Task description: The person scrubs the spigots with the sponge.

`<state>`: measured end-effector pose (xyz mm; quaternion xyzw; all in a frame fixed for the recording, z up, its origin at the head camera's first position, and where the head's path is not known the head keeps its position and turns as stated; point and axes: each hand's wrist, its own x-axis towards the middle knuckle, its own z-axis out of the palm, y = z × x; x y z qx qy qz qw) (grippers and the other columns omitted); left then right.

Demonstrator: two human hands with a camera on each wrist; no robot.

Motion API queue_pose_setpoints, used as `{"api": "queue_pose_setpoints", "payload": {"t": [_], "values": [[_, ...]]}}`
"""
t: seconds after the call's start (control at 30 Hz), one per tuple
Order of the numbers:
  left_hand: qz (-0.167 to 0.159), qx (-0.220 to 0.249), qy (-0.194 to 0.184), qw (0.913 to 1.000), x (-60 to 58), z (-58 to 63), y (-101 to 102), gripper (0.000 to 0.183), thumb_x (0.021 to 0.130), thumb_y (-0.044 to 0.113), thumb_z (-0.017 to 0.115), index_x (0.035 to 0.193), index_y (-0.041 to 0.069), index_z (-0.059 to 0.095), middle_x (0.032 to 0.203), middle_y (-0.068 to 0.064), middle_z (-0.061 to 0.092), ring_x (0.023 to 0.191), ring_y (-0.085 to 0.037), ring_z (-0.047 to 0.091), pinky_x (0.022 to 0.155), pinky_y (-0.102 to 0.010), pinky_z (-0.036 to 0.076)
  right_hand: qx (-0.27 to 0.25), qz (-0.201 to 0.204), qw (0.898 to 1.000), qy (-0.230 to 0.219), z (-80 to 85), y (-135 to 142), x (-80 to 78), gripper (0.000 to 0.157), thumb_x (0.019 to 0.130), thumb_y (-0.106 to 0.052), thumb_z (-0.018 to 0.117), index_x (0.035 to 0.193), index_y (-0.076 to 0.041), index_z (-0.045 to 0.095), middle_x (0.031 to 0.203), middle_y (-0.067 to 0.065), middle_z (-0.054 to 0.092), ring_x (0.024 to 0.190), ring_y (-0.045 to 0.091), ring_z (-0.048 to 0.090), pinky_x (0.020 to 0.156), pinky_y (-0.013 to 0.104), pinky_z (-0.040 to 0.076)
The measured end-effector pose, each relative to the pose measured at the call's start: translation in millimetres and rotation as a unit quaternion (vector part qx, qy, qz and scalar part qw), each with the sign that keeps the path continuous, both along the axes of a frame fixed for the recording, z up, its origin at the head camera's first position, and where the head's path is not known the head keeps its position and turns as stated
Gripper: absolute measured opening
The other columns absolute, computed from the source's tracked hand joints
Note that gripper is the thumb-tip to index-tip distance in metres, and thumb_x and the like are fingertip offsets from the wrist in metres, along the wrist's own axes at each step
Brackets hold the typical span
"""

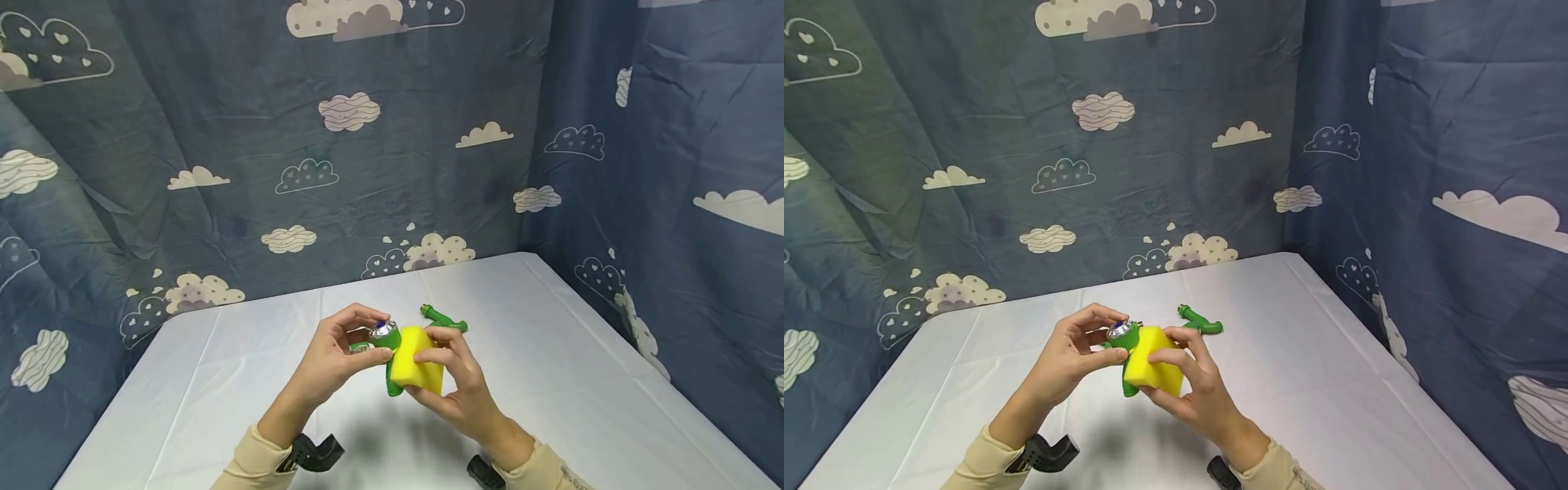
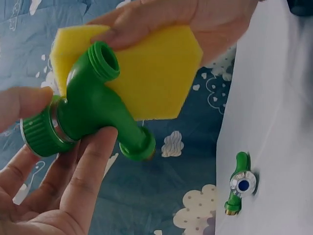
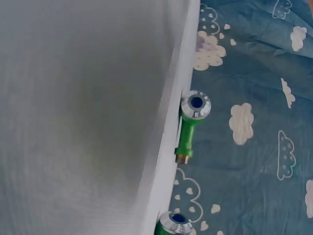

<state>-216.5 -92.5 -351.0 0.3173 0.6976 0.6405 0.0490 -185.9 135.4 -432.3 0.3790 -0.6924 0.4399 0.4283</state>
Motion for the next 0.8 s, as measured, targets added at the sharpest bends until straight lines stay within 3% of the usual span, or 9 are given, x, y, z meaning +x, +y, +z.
{"api": "queue_pose_setpoints", "payload": {"t": [0.2,0.3,0.43,0.57,0.67,0.73,0.8], "values": [[-0.047,0.016,-0.008,0.9988,2.6,1.2,-2.2,0.044,0.087,-0.003,0.083,0.128,-0.008,0.066,0.12,0.0,0.074,0.098,-0.018,0.074,0.083,-0.033,0.069,-0.01,-0.041,0.998,-0.048,-3.1,4.3,-1.5,0.035,0.104,-0.039,0.071,0.121,-0.008,0.065,0.133,0.021,0.056,0.123,0.024,0.059,0.108,0.015,0.051],[-0.078,0.026,-0.004,0.9966,4.4,4.0,-3.8,0.043,0.087,-0.003,0.084,0.126,-0.009,0.065,0.12,0.0,0.072,0.099,-0.015,0.075,0.082,-0.034,0.069,-0.024,-0.068,0.993,-0.096,-2.1,7.3,-1.2,0.033,0.098,-0.023,0.081,0.124,-0.01,0.065,0.135,0.018,0.057,0.124,0.02,0.059,0.104,0.017,0.053],[-0.111,0.044,-0.002,0.9929,6.7,7.4,-6.8,0.043,0.087,-0.006,0.082,0.124,-0.01,0.061,0.118,-0.002,0.071,0.099,-0.014,0.074,0.08,-0.036,0.069,-0.053,-0.085,0.986,-0.135,0.4,8.0,-2.1,0.045,0.085,-0.001,0.084,0.125,-0.008,0.064,0.134,0.014,0.06,0.119,0.015,0.059,0.095,0.019,0.053],[-0.138,0.08,-0.004,0.9872,7.3,8.7,-8.2,0.04,0.088,-0.008,0.08,0.123,-0.002,0.061,0.115,-0.003,0.068,0.097,-0.013,0.073,0.08,-0.034,0.069,-0.088,-0.077,0.974,-0.196,2.1,7.6,-4.6,0.042,0.093,0.0,0.078,0.13,-0.006,0.061,0.126,0.009,0.067,0.11,0.012,0.063,0.093,0.019,0.053],[-0.168,0.121,-0.003,0.9783,8.2,8.4,-6.9,0.043,0.09,-0.008,0.078,0.127,0.009,0.065,0.117,-0.003,0.067,0.099,-0.012,0.073,0.083,-0.032,0.069,-0.128,-0.027,0.946,-0.296,4.5,9.0,-5.6,0.035,0.104,-0.006,0.068,0.136,-0.006,0.055,0.122,0.007,0.067,0.107,0.011,0.067,0.091,0.02,0.058],[-0.185,0.146,0.003,0.9718,9.3,6.8,-4.5,0.045,0.093,-0.008,0.076,0.131,0.014,0.067,0.12,-0.002,0.068,0.102,-0.013,0.074,0.086,-0.03,0.068,-0.159,0.037,0.915,-0.368,7.4,11.0,-3.9,0.031,0.111,-0.014,0.059,0.14,-0.009,0.049,0.125,0.007,0.066,0.107,0.011,0.067,0.089,0.023,0.06],[-0.186,0.161,0.011,0.9692,10.6,4.0,-0.4,0.046,0.093,-0.008,0.075,0.133,0.015,0.068,0.124,-0.001,0.07,0.109,-0.014,0.075,0.091,-0.03,0.067,-0.186,0.132,0.877,-0.424,11.0,13.3,-0.5,0.03,0.116,-0.023,0.048,0.144,-0.013,0.044,0.13,0.003,0.062,0.109,0.01,0.066,0.09,0.023,0.062]]}}
